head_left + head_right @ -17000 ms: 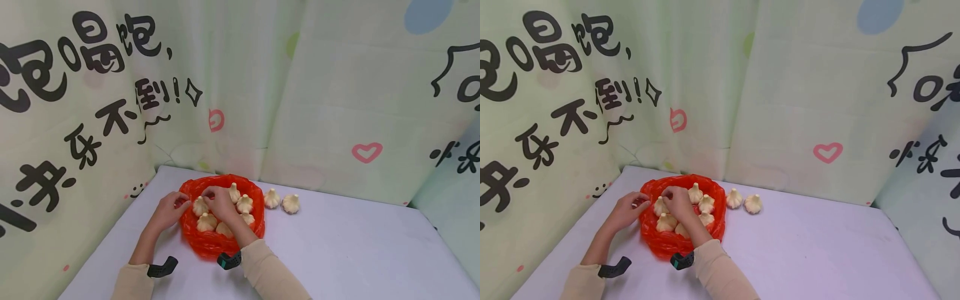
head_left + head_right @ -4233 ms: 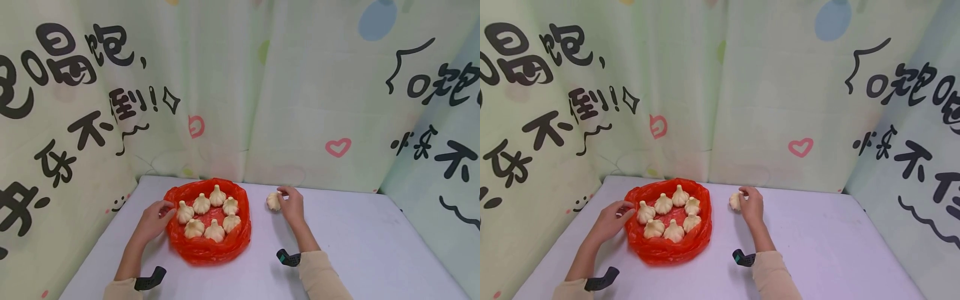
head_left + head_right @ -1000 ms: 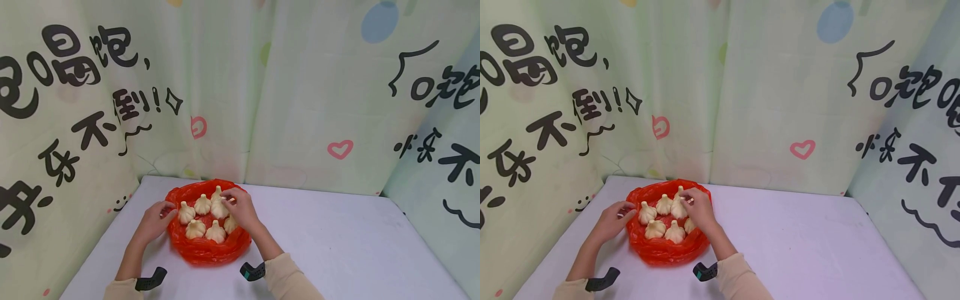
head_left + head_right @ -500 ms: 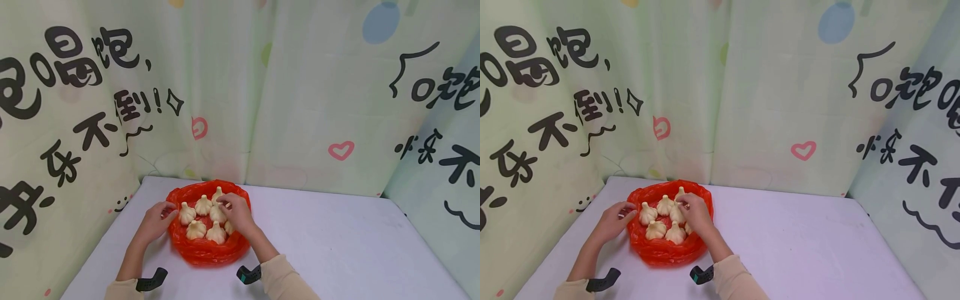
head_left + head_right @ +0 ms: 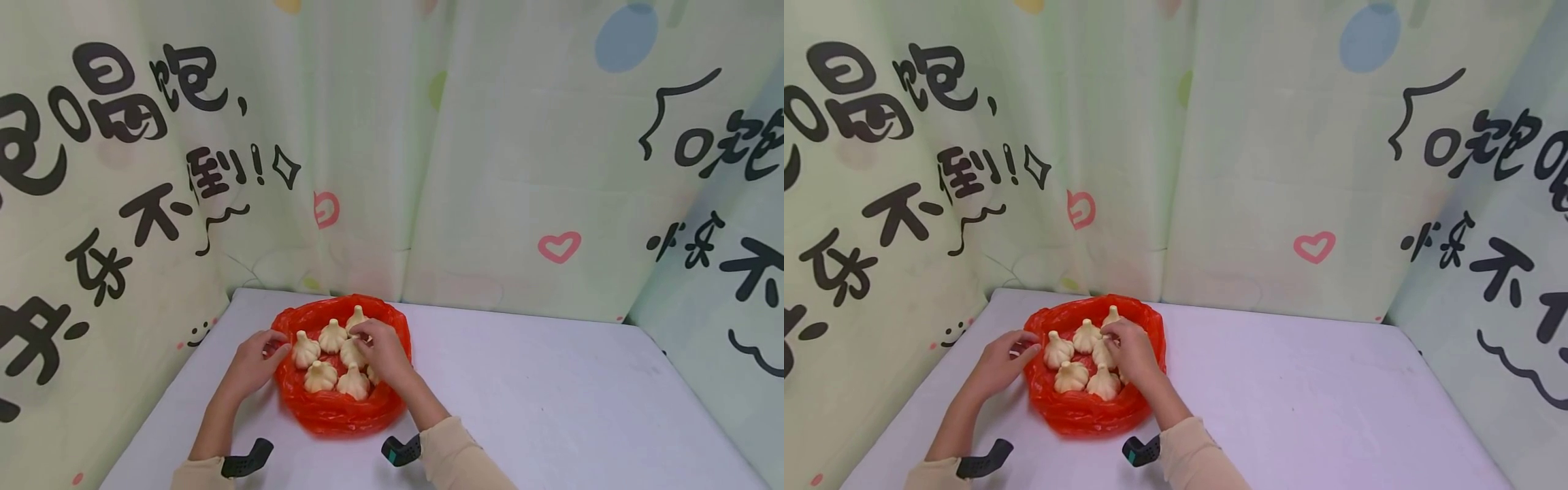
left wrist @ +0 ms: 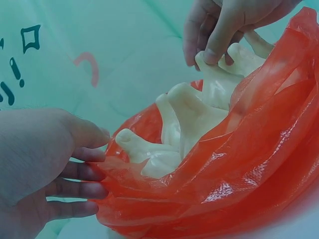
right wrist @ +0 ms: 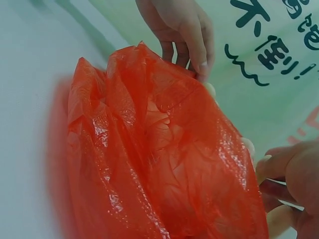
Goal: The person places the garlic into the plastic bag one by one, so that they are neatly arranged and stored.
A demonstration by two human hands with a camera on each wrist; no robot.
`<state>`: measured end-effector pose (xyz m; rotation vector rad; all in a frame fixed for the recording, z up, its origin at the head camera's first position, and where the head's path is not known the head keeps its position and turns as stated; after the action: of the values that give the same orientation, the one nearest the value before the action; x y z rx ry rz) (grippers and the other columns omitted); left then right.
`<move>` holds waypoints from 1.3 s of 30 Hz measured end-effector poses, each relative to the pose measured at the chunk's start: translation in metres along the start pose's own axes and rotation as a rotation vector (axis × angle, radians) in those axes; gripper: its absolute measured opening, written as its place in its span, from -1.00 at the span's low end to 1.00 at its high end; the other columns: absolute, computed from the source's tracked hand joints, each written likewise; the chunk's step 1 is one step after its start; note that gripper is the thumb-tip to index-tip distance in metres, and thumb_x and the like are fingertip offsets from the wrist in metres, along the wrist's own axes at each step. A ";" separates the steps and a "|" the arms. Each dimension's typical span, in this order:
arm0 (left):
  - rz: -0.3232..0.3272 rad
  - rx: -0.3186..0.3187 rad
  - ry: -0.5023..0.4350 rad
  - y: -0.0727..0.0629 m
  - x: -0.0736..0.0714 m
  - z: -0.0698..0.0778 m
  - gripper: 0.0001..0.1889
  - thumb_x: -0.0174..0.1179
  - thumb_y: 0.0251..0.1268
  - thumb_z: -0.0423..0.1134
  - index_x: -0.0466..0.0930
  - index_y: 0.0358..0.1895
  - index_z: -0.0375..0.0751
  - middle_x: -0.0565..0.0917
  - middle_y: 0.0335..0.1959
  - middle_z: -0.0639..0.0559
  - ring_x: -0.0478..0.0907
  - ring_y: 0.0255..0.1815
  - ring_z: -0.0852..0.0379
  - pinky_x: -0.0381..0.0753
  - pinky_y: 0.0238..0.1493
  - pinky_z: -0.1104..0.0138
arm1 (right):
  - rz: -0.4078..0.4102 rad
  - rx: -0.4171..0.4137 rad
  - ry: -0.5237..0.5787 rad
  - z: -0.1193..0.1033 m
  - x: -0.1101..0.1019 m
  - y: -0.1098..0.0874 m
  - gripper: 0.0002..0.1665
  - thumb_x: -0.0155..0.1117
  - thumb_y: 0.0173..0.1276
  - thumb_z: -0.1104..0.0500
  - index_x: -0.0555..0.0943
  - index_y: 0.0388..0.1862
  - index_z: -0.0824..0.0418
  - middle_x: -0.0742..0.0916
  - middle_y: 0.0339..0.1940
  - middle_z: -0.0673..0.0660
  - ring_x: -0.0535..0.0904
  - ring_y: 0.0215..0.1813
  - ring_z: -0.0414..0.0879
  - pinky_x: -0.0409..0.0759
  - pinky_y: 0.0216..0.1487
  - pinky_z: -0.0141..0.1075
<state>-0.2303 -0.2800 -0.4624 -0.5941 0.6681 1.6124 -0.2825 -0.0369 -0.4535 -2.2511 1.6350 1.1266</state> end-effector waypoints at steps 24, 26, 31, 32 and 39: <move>-0.004 -0.002 0.005 0.001 0.002 0.000 -0.71 0.15 0.37 -0.18 0.51 0.06 -0.23 0.58 -0.07 -0.13 0.49 -0.05 0.00 0.67 -0.05 0.17 | 0.049 0.019 0.004 0.004 -0.008 -0.004 -0.69 0.24 0.37 0.18 0.64 0.06 0.22 0.72 -0.07 0.09 0.61 -0.08 -0.08 0.69 -0.10 -0.35; 0.009 -0.005 -0.003 0.001 0.001 0.001 -0.70 0.14 0.37 -0.18 0.50 0.08 -0.23 0.57 -0.07 -0.14 0.49 -0.03 -0.01 0.66 -0.03 0.16 | 0.067 0.022 0.006 0.005 -0.011 -0.006 -0.69 0.25 0.37 0.18 0.64 0.06 0.22 0.72 -0.06 0.09 0.61 -0.07 -0.09 0.69 -0.09 -0.34; 0.045 -0.030 -0.017 0.000 0.000 0.000 -0.63 0.12 0.39 -0.14 0.43 0.16 -0.24 0.56 -0.06 -0.16 0.49 0.00 -0.03 0.66 -0.01 0.15 | 0.098 0.024 0.009 0.007 -0.021 -0.009 -0.70 0.24 0.37 0.20 0.63 0.06 0.23 0.72 -0.07 0.10 0.61 -0.07 -0.08 0.70 -0.10 -0.31; 0.051 -0.034 -0.017 0.000 0.000 -0.001 -0.62 0.12 0.40 -0.14 0.42 0.17 -0.24 0.56 -0.05 -0.16 0.49 0.00 -0.04 0.67 -0.02 0.16 | 0.106 0.018 0.006 0.008 -0.024 -0.010 -0.70 0.24 0.37 0.21 0.63 0.05 0.23 0.72 -0.08 0.10 0.61 -0.08 -0.08 0.71 -0.10 -0.30; 0.082 -0.058 -0.016 0.000 -0.003 -0.004 -0.60 0.09 0.41 -0.16 0.40 0.22 -0.26 0.54 -0.03 -0.20 0.49 -0.01 -0.06 0.69 -0.08 0.19 | 0.162 0.014 -0.036 0.015 -0.037 -0.013 -0.78 0.25 0.36 0.22 0.66 -0.03 0.18 0.73 -0.12 0.07 0.59 -0.09 -0.09 0.70 -0.09 -0.29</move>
<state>-0.2301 -0.2848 -0.4627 -0.6025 0.6430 1.7158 -0.2834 0.0038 -0.4442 -2.1091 1.8324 1.1790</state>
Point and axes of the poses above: each hand's wrist, its own y-axis towards the middle knuckle, its own x-axis out of the palm, z = x × y, the point moved 3 cm from there along y, towards the middle knuckle
